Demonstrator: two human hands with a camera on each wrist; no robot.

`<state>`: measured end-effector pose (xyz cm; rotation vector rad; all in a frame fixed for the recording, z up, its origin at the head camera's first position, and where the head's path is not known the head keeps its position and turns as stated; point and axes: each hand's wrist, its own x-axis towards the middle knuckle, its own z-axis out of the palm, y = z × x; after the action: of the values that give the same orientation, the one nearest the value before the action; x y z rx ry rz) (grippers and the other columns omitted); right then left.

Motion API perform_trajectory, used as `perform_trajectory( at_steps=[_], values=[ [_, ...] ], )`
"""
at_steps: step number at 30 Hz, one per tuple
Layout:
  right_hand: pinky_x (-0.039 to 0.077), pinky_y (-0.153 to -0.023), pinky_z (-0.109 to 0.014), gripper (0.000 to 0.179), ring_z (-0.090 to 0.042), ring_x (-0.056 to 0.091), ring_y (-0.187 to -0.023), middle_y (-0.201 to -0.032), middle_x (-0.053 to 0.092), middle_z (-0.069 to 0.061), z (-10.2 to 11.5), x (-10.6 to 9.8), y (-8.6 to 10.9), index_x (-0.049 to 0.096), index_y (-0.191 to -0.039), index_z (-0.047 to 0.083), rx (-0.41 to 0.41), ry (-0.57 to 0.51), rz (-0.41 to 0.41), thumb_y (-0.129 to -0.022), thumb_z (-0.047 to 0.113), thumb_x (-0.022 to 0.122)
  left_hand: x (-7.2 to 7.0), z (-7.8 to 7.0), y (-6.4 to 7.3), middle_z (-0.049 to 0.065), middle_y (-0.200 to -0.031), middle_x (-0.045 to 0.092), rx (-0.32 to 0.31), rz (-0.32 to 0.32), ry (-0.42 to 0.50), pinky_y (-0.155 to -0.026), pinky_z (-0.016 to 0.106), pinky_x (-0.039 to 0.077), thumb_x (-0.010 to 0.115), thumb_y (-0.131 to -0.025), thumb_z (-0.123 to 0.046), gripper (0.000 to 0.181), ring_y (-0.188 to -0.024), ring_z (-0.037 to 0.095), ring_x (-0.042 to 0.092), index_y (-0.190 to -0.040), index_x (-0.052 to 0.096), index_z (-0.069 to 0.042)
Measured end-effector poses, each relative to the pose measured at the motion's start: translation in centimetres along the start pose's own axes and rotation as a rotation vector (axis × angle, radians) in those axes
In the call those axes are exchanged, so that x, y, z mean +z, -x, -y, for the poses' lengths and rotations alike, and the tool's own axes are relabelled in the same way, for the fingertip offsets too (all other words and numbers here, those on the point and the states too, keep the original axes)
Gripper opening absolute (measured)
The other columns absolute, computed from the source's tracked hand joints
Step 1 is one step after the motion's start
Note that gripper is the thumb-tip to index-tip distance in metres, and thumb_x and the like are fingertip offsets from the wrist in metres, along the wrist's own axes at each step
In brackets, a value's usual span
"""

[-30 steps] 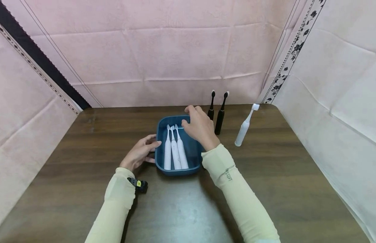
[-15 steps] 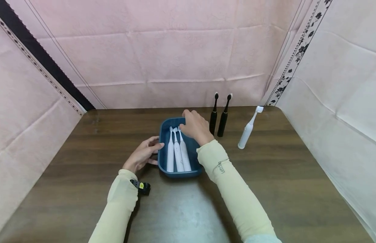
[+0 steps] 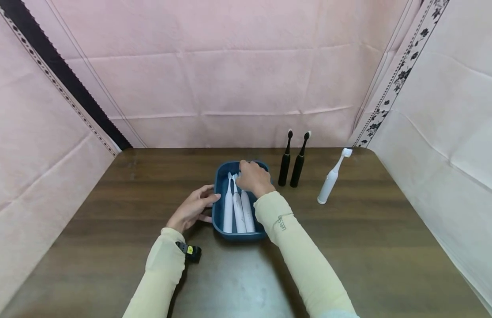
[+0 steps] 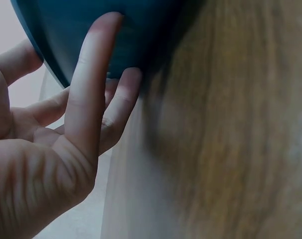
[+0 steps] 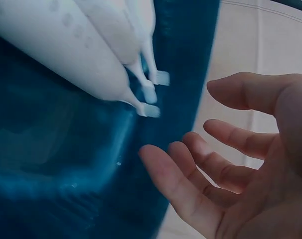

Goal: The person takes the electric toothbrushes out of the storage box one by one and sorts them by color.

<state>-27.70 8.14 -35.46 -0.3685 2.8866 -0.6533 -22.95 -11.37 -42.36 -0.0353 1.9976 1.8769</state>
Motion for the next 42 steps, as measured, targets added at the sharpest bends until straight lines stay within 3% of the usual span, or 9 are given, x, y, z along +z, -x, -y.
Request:
perform_trajectory(
  at_steps=[5, 8, 15, 21, 26, 36, 42],
  values=[
    [0.056, -0.059, -0.031, 0.047, -0.023, 0.062, -0.080, -0.125, 0.056, -0.012, -0.1, 1.0, -0.2, 0.047, -0.132, 0.009, 0.062, -0.045, 0.063, -0.089, 0.023, 0.060, 0.1, -0.4, 0.4, 0.010, -0.140, 0.042, -0.005, 0.026, -0.010, -0.071, 0.044, 0.058, 0.057, -0.093, -0.031, 0.059, -0.121, 0.032, 0.051, -0.145, 0.030, -0.018],
    [0.055, -0.055, -0.027, 0.049, -0.024, 0.061, -0.082, -0.125, 0.054, -0.013, -0.2, 1.3, -0.4, 0.045, -0.134, 0.009, 0.091, -0.074, 0.095, -0.089, 0.021, 0.061, 0.0, -0.7, 0.7, 0.010, -0.143, 0.040, -0.011, 0.032, -0.017, -0.072, 0.043, 0.058, 0.056, -0.094, -0.031, 0.061, -0.122, 0.033, 0.049, -0.146, 0.028, -0.017],
    [0.059, -0.061, -0.036, 0.060, -0.027, 0.059, -0.094, -0.133, 0.048, -0.013, -0.4, 1.8, -0.3, 0.038, -0.138, 0.012, 0.174, -0.133, 0.207, -0.085, 0.018, 0.066, 0.1, -0.1, 0.1, 0.008, -0.139, 0.044, -0.002, 0.001, -0.022, -0.070, 0.043, 0.059, 0.058, -0.092, -0.031, 0.056, -0.118, 0.031, 0.051, -0.142, 0.035, -0.022],
    [0.059, -0.059, -0.037, 0.058, -0.027, 0.059, -0.095, -0.127, 0.050, -0.014, -0.8, 2.5, -0.4, 0.039, -0.135, 0.011, 0.238, -0.189, 0.259, -0.085, 0.016, 0.066, 0.1, 0.0, 0.0, 0.008, -0.136, 0.046, 0.005, -0.009, -0.026, -0.068, 0.043, 0.059, 0.057, -0.093, -0.029, 0.053, -0.114, 0.030, 0.053, -0.141, 0.037, -0.021],
    [0.058, -0.057, -0.037, 0.053, -0.027, 0.060, -0.091, -0.118, 0.053, -0.014, -1.1, 2.8, -0.4, 0.042, -0.130, 0.009, 0.241, -0.201, 0.258, -0.084, 0.017, 0.067, 0.1, -0.1, 0.2, 0.008, -0.136, 0.045, 0.007, -0.012, -0.029, -0.069, 0.043, 0.059, 0.058, -0.092, -0.030, 0.055, -0.114, 0.031, 0.053, -0.141, 0.037, -0.021],
    [0.059, -0.060, -0.038, 0.061, -0.030, 0.054, -0.101, -0.131, 0.043, -0.014, -1.7, 2.7, -0.4, 0.036, -0.136, 0.012, 0.274, -0.269, 0.332, -0.084, 0.020, 0.068, 0.0, -0.2, 0.2, 0.008, -0.136, 0.045, 0.005, -0.012, -0.030, -0.069, 0.043, 0.059, 0.061, -0.090, -0.034, 0.059, -0.115, 0.031, 0.052, -0.142, 0.036, -0.020],
    [0.059, -0.063, -0.040, 0.046, -0.029, 0.055, -0.098, -0.117, 0.049, -0.013, -1.8, 2.3, -0.2, 0.043, -0.126, 0.009, 0.237, -0.305, 0.312, -0.086, 0.018, 0.065, 0.1, -0.3, 0.3, 0.008, -0.137, 0.045, 0.005, -0.007, -0.030, -0.069, 0.044, 0.059, 0.062, -0.090, -0.035, 0.061, -0.116, 0.032, 0.052, -0.143, 0.035, -0.020]
  ],
)
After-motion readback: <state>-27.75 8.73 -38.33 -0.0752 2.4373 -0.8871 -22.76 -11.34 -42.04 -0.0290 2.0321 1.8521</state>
